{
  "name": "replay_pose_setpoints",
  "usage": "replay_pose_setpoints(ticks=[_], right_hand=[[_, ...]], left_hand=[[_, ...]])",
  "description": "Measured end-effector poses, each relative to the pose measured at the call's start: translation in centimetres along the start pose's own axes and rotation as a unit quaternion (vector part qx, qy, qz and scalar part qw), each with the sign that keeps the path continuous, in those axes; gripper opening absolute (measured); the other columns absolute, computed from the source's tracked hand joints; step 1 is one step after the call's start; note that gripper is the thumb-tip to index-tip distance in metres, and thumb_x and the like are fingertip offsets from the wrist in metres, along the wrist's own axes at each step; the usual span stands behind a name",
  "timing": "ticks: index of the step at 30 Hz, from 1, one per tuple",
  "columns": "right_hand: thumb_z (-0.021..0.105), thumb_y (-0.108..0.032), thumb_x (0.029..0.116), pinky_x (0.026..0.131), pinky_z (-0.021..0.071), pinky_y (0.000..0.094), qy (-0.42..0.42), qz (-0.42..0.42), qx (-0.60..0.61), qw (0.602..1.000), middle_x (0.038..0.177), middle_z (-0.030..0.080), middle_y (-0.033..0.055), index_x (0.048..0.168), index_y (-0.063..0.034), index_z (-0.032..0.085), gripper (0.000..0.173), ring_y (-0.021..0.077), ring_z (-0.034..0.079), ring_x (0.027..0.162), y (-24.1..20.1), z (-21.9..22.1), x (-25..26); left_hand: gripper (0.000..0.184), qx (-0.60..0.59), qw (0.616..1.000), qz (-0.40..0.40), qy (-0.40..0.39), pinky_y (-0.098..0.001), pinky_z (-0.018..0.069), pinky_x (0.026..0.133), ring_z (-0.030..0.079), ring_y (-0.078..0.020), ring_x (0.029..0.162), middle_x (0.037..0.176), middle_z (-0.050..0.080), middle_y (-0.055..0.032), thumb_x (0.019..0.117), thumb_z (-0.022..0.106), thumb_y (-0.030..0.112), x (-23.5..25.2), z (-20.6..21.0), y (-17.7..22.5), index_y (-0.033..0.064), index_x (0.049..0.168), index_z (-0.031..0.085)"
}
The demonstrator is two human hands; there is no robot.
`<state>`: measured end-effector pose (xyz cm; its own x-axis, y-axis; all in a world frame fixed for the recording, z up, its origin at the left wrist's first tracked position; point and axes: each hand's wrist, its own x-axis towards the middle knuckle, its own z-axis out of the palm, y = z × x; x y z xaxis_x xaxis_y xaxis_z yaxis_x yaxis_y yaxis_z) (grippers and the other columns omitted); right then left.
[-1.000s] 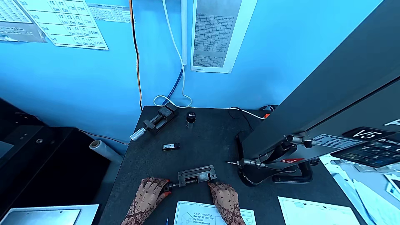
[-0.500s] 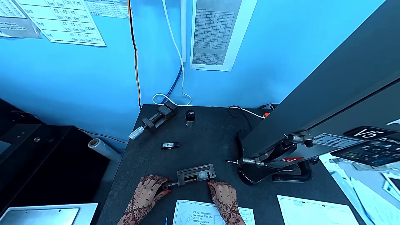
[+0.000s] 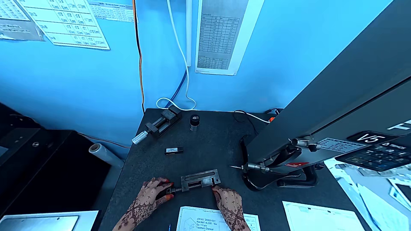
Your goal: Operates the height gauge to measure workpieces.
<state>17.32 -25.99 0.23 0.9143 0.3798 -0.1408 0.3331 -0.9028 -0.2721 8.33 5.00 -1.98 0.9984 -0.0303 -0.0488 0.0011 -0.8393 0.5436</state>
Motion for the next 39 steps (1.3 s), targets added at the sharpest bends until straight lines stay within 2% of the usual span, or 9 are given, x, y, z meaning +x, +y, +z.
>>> replay_pose_setpoints(ticks=[5,7,9,13,17,21,29,37,39], right_hand=[[0.052,-0.025,0.1032,0.086,0.0539,0.0543,-0.031,0.018,-0.004,0.999,0.099,0.077,0.0160,0.117,-0.0162,0.077,0.030,0.0369,0.073,0.098,-0.3,-0.4,0.2],[0.052,-0.025,0.1033,0.085,0.0539,0.0542,-0.033,0.021,-0.002,0.999,0.099,0.077,0.0158,0.116,-0.0165,0.078,0.030,0.0368,0.073,0.097,-0.3,-0.5,0.2],[0.053,-0.025,0.1024,0.083,0.0546,0.0543,-0.016,0.016,0.000,1.000,0.096,0.077,0.0158,0.114,-0.0167,0.079,0.029,0.0369,0.074,0.095,-0.2,-0.3,0.3],[0.051,-0.026,0.1037,0.085,0.0542,0.0538,-0.030,0.021,-0.006,0.999,0.099,0.077,0.0162,0.116,-0.0168,0.078,0.031,0.0368,0.073,0.097,-0.4,-0.6,0.2],[0.040,-0.024,0.1083,0.103,0.0462,0.0534,-0.160,0.050,-0.006,0.986,0.124,0.071,0.0177,0.135,-0.0166,0.067,0.039,0.0373,0.066,0.119,-1.9,-4.1,0.3],[0.047,-0.028,0.1059,0.088,0.0528,0.0539,-0.060,0.023,-0.004,0.998,0.102,0.076,0.0166,0.119,-0.0172,0.076,0.034,0.0369,0.072,0.101,-0.6,-0.8,0.3],[0.045,-0.028,0.1070,0.090,0.0516,0.0551,-0.094,0.036,0.001,0.995,0.108,0.075,0.0174,0.123,-0.0170,0.073,0.034,0.0378,0.071,0.106,-0.8,-1.7,0.2],[0.044,-0.029,0.1074,0.092,0.0512,0.0550,-0.087,0.030,-0.010,0.996,0.112,0.074,0.0180,0.125,-0.0155,0.073,0.036,0.0375,0.070,0.108,-1.0,-1.5,0.3],[0.044,-0.029,0.1071,0.090,0.0512,0.0564,-0.089,0.022,-0.014,0.996,0.112,0.074,0.0183,0.124,-0.0157,0.073,0.036,0.0384,0.070,0.108,-0.9,-1.4,0.0]], left_hand=[[0.050,0.057,0.994,0.032,0.087,-0.0660,0.0391,0.107,0.069,-0.0341,0.116,0.122,0.075,-0.0071,0.0939,0.061,0.054,-0.7,1.2,0.7,0.0149,0.121,0.076],[0.049,0.118,0.978,0.071,0.156,-0.0664,0.0430,0.101,0.073,-0.0324,0.106,0.114,0.077,-0.0059,0.0945,0.057,0.055,-0.9,2.1,0.7,0.0156,0.116,0.078],[0.050,0.214,0.942,0.112,0.232,-0.0590,0.0484,0.094,0.074,-0.0273,0.097,0.107,0.078,-0.0020,0.0987,0.046,0.056,-0.9,3.1,0.4,0.0197,0.112,0.078],[0.048,0.299,0.892,0.143,0.307,-0.0501,0.0455,0.093,0.071,-0.0237,0.091,0.103,0.077,0.0002,0.1029,0.042,0.053,-1.0,4.4,-0.2,0.0218,0.111,0.077],[0.051,0.251,0.934,0.109,0.231,-0.0573,0.0487,0.096,0.073,-0.0278,0.100,0.109,0.077,-0.0020,0.0995,0.044,0.057,-1.1,3.0,0.8,0.0201,0.114,0.077],[0.056,0.238,0.949,0.086,0.186,-0.0657,0.0433,0.101,0.072,-0.0340,0.104,0.107,0.077,-0.0082,0.0974,0.048,0.060,-1.1,2.5,0.9,0.0159,0.115,0.078],[0.054,0.327,0.893,0.133,0.279,-0.0602,0.0464,0.096,0.073,-0.0295,0.095,0.098,0.077,-0.0054,0.1010,0.041,0.057,-1.2,3.5,0.6,0.0184,0.110,0.077],[0.052,0.357,0.877,0.133,0.293,-0.0598,0.0468,0.096,0.073,-0.0272,0.096,0.096,0.077,-0.0027,0.0995,0.042,0.058,-1.0,3.5,0.5,0.0203,0.108,0.078],[0.054,0.338,0.898,0.115,0.258,-0.0624,0.0461,0.099,0.073,-0.0299,0.101,0.103,0.077,-0.0052,0.0963,0.047,0.061,-1.4,2.9,1.1,0.0192,0.111,0.078]])
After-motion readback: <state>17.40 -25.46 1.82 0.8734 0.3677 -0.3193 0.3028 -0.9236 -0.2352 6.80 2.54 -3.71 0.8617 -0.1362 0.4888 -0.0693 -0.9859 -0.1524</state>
